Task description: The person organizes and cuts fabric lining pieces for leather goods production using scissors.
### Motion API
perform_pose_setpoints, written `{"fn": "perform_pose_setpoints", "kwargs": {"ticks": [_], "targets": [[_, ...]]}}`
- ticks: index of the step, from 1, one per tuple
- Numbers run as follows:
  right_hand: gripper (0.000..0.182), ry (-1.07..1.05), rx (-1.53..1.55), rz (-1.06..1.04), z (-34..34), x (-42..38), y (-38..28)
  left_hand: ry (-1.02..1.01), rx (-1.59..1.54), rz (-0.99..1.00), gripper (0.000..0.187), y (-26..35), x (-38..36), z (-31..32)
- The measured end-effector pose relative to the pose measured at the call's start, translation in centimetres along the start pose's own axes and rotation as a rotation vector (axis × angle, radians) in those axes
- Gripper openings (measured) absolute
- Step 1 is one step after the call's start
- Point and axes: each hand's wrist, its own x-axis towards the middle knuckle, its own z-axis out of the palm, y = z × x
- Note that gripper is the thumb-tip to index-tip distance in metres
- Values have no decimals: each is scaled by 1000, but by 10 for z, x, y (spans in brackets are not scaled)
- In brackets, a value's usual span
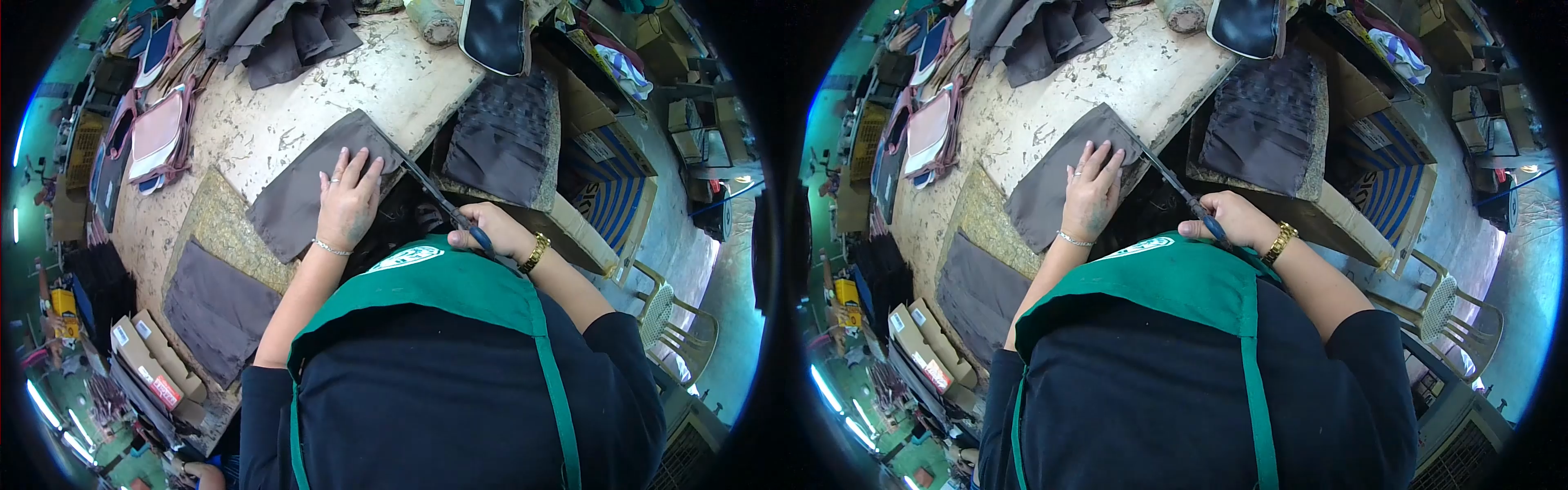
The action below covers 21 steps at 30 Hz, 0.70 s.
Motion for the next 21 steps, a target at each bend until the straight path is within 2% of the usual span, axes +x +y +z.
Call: {"fn": "perform_pose_setpoints", "kwargs": {"ticks": [5, 8, 14, 21], "targets": [[52, 22, 101, 61, 7, 5, -2, -7, -9, 0, 35, 3, -2, -1], [51, 45, 43, -4, 11, 3, -1, -8, -11, -6, 36, 2, -2, -1], [53, 150, 6, -8, 18, 3, 2, -6, -18, -4, 35, 1, -2, 0], [53, 63, 158, 60, 14, 8, -6, -7, -41, 49, 35, 9, -5, -6]]}}
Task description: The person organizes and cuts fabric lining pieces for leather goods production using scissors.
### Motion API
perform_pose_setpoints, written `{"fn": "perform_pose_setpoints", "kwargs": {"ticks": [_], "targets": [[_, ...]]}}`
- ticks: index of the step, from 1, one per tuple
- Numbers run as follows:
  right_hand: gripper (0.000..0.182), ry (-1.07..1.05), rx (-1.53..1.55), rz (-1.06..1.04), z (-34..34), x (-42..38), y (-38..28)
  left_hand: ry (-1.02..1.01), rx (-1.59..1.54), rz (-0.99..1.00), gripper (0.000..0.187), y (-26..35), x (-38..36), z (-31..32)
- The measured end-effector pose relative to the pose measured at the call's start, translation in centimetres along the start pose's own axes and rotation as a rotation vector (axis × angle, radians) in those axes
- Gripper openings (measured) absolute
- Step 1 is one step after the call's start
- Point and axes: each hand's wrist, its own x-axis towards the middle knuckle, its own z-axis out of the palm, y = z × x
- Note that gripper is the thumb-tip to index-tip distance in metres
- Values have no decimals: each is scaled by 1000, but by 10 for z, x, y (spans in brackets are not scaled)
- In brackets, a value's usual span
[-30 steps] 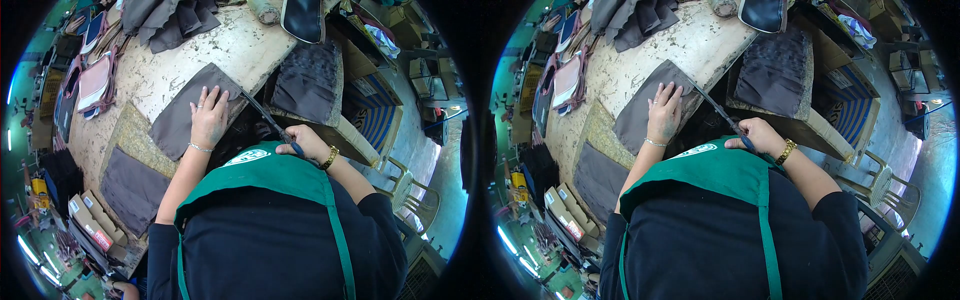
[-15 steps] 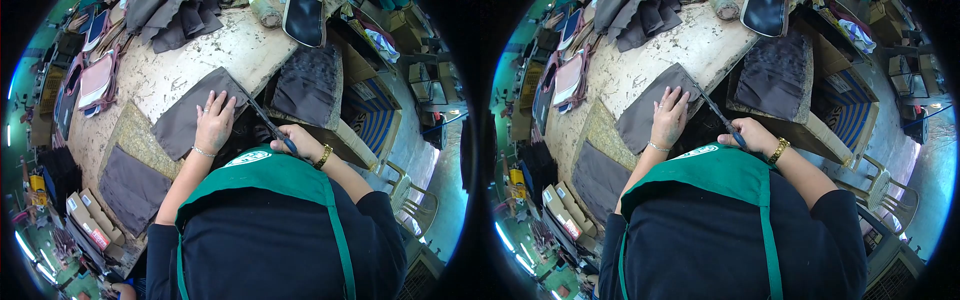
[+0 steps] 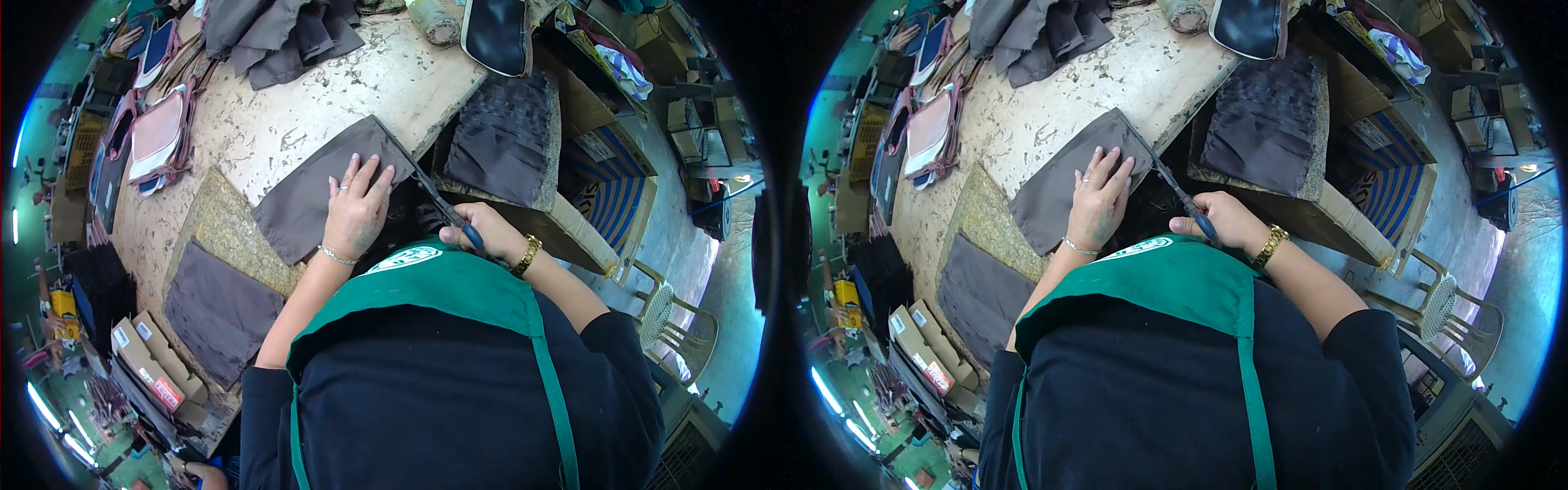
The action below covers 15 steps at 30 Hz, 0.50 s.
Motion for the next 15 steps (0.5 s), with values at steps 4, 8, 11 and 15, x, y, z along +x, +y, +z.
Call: {"fn": "perform_pose_setpoints", "kwargs": {"ticks": [4, 8, 11, 15], "targets": [[51, 16, 47, 8, 5, 7, 3, -17, -27, 14, 35, 1, -3, 1], [52, 30, 7, 14, 6, 4, 2, -16, -41, 10, 34, 1, -3, 2], [51, 86, -138, -12, 6, 1, -2, -3, -34, 14, 33, 1, -3, 3], [49, 91, -65, 24, 9, 1, 0, -5, -31, 10, 33, 0, -4, 3]]}}
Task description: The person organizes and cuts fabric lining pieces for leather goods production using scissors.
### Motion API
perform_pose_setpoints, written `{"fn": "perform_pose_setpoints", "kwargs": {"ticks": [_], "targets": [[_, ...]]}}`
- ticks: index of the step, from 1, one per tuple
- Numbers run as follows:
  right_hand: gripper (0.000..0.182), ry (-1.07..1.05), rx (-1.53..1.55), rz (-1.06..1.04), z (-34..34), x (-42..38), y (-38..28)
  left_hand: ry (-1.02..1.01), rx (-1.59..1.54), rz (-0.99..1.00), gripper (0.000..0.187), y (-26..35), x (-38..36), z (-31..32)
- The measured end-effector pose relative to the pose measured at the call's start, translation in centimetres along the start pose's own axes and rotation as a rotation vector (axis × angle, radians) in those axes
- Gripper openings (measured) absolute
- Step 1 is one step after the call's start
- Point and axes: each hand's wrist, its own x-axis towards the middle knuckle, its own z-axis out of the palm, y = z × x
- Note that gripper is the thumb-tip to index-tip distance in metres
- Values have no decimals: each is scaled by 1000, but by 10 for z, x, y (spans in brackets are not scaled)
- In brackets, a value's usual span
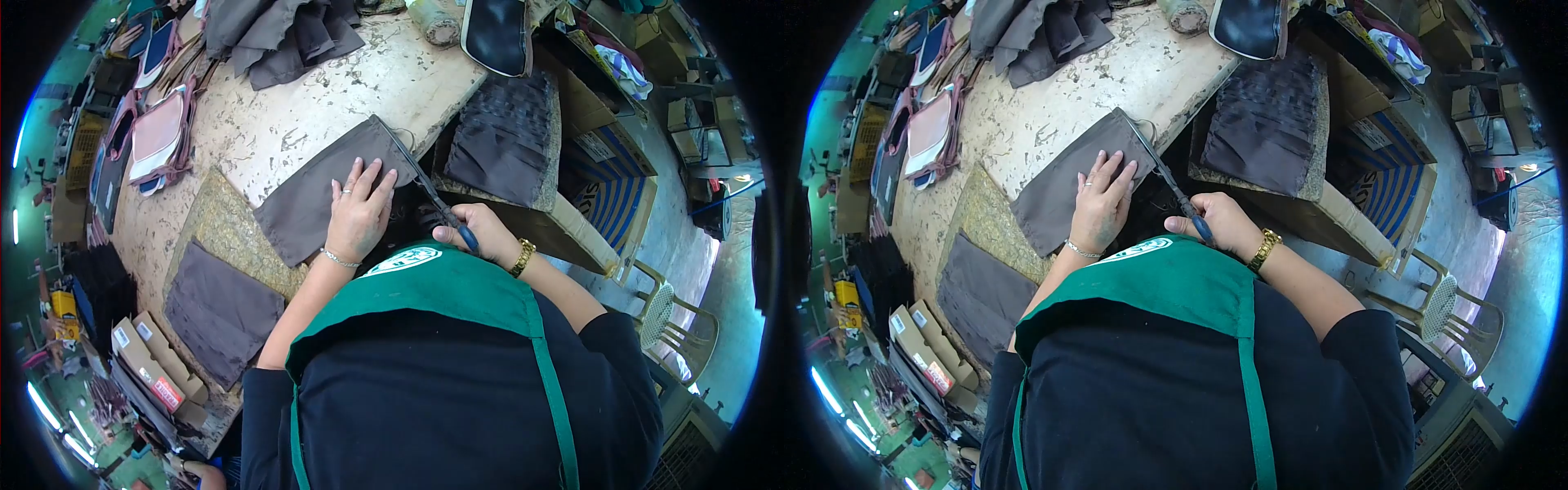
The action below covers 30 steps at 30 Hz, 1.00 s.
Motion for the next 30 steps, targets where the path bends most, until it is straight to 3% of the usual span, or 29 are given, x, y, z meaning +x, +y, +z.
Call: {"fn": "perform_pose_setpoints", "kwargs": {"ticks": [6, 18, 20, 21, 23, 24, 25, 28, 29, 30], "targets": [[50, -53, 139, 0, -1, 5, 0, -15, -27, 8, 33, 3, -3, -3], [52, 68, -5, -61, 4, 5, 5, -31, -19, -12, 32, 8, -3, -7], [52, 37, 102, -44, -1, 1, -1, 99, -362, -114, 27, 6, 6, -11], [52, 37, 98, -48, -3, 2, 0, 291, -549, -145, 23, 6, 16, -14], [52, 9, 158, -30, -6, 3, 7, 590, -1133, -513, 21, 2, 30, -22], [52, 7, 156, -30, -7, 2, 8, 789, -1210, -641, 18, 9, 47, -47], [52, -2, 243, -28, -9, 1, 9, 886, -1578, -459, 15, 2, 58, -65], [48, -58, 259, -18, -21, 2, 9, 1215, -1471, -472, 17, -11, 59, -92], [48, -47, 265, -9, -23, 3, 9, 1226, -1463, -469, 17, -21, 49, -89], [48, -36, 275, 2, -24, 4, 11, 1213, -1313, -659, 19, -33, 31, -77]]}}
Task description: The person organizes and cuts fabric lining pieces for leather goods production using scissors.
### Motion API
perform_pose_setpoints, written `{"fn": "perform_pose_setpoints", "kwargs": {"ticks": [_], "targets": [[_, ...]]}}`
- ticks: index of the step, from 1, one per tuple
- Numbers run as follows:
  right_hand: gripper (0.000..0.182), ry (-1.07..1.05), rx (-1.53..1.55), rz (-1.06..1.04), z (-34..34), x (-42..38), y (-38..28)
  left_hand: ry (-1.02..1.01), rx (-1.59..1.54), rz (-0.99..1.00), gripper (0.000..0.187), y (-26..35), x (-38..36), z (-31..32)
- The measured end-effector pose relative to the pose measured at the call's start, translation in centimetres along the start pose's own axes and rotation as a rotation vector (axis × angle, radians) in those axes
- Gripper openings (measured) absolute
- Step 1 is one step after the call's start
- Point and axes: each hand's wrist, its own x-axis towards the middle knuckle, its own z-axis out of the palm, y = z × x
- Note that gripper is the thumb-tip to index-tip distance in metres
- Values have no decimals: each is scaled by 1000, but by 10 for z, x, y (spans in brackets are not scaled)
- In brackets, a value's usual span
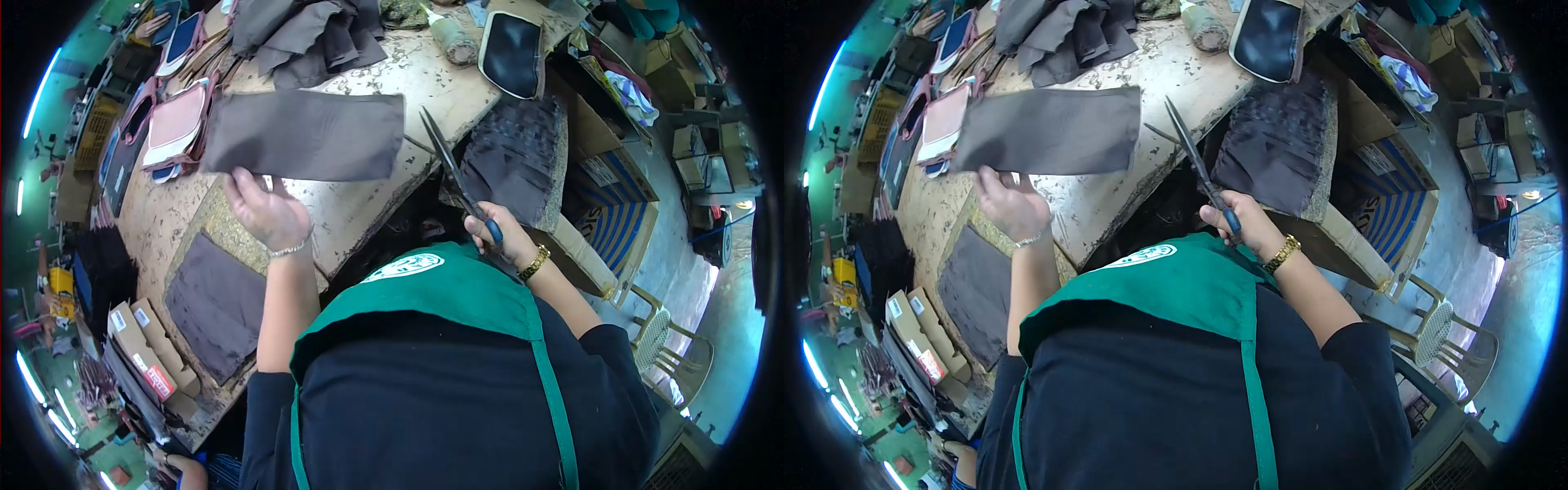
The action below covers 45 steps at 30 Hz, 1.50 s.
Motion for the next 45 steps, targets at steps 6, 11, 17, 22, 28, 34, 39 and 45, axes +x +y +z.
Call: {"fn": "perform_pose_setpoints", "kwargs": {"ticks": [6, 11, 17, 22, 28, 34, 39, 45], "targets": [[53, 31, -195, -62, -6, 4, 7, 125, 590, 192, 42, 4, -35, -95], [55, 23, -280, -92, -14, 3, 6, -845, 1407, 746, 55, 9, -25, -54], [53, -9, -307, -150, -19, -7, 1, -1116, 1729, 233, 58, -50, 30, -20], [58, -122, -389, -174, -18, -15, -12, -1181, 1683, 198, 71, -18, 24, -40], [50, -152, -434, -204, -22, -9, -2, -943, 1546, 683, 30, -37, 43, -84], [51, -226, -140, -33, -19, -3, -5, -854, 1719, 905, 16, 23, 12, -43], [54, -231, -236, -67, -21, 0, -5, -998, 2160, 456, 29, 53, -13, -75], [55, -220, -338, -50, -19, -2, -7, -978, 2006, 560, 51, 14, -43, -51]]}}
